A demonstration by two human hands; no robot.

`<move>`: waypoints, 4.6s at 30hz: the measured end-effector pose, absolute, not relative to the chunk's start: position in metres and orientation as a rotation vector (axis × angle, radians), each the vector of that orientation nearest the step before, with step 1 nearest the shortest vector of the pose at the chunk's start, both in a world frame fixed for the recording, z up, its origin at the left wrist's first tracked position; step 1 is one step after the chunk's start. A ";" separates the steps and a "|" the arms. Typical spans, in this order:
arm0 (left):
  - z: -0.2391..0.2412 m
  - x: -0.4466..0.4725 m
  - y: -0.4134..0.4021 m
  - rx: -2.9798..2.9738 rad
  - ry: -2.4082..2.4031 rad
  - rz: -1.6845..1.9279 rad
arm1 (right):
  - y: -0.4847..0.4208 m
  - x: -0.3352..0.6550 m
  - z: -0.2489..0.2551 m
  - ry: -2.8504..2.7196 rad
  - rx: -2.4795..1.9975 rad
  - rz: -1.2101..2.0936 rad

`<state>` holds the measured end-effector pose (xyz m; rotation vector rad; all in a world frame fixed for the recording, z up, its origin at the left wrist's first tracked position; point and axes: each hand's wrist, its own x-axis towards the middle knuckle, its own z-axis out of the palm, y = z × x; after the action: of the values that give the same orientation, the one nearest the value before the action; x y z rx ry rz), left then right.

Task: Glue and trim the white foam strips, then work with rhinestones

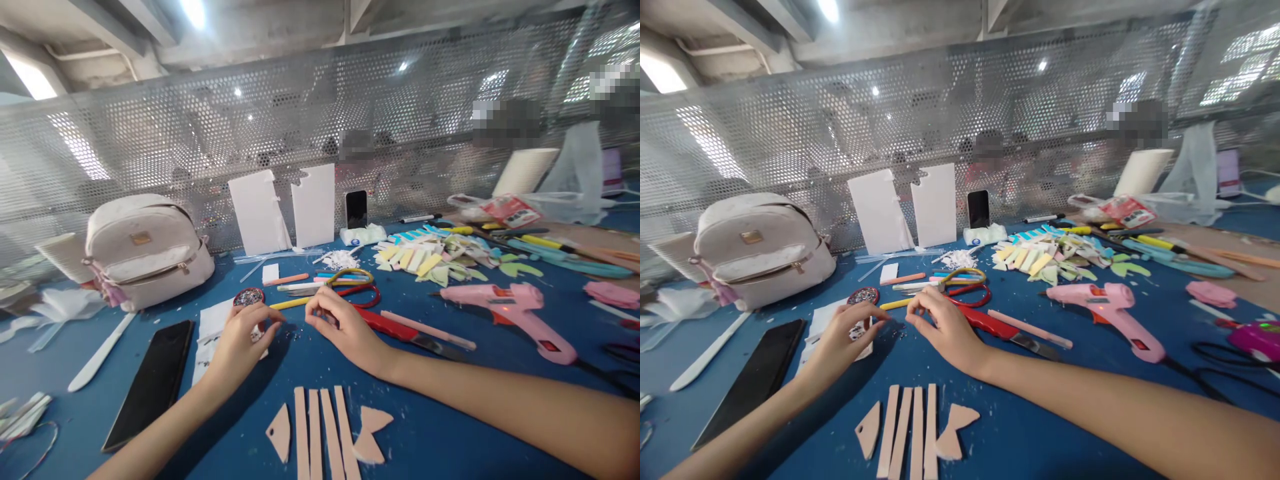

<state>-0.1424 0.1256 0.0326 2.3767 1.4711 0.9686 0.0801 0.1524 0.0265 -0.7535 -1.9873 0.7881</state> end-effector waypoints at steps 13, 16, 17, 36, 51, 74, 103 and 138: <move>0.029 -0.151 0.135 2.337 1.443 0.782 | 0.155 0.082 0.023 -1.875 -0.807 0.500; 0.029 -0.147 0.133 2.295 1.443 0.826 | 0.154 0.082 0.025 -1.893 -0.764 0.643; 0.029 -0.145 0.131 2.271 1.444 0.851 | 0.153 0.081 0.025 -1.900 -0.753 0.725; 0.017 -0.136 0.099 2.135 1.298 1.290 | 0.140 0.084 0.030 -2.257 -0.589 0.600; 0.016 -0.137 0.097 2.229 1.260 1.319 | 0.140 0.083 0.030 -2.317 -0.586 0.568; 0.015 -0.137 0.097 2.277 1.260 1.318 | 0.140 0.084 0.030 -2.298 -0.588 0.571; 0.019 -0.136 0.096 2.414 1.256 1.308 | 0.139 0.083 0.033 -2.325 -0.622 0.586; 0.017 -0.120 0.092 2.008 1.252 1.258 | 0.144 0.080 0.024 -2.319 -0.545 0.537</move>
<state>-0.1197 0.0924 0.0173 2.0083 1.2515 1.2583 0.0803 0.1443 0.0240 -0.5449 -2.3185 0.5369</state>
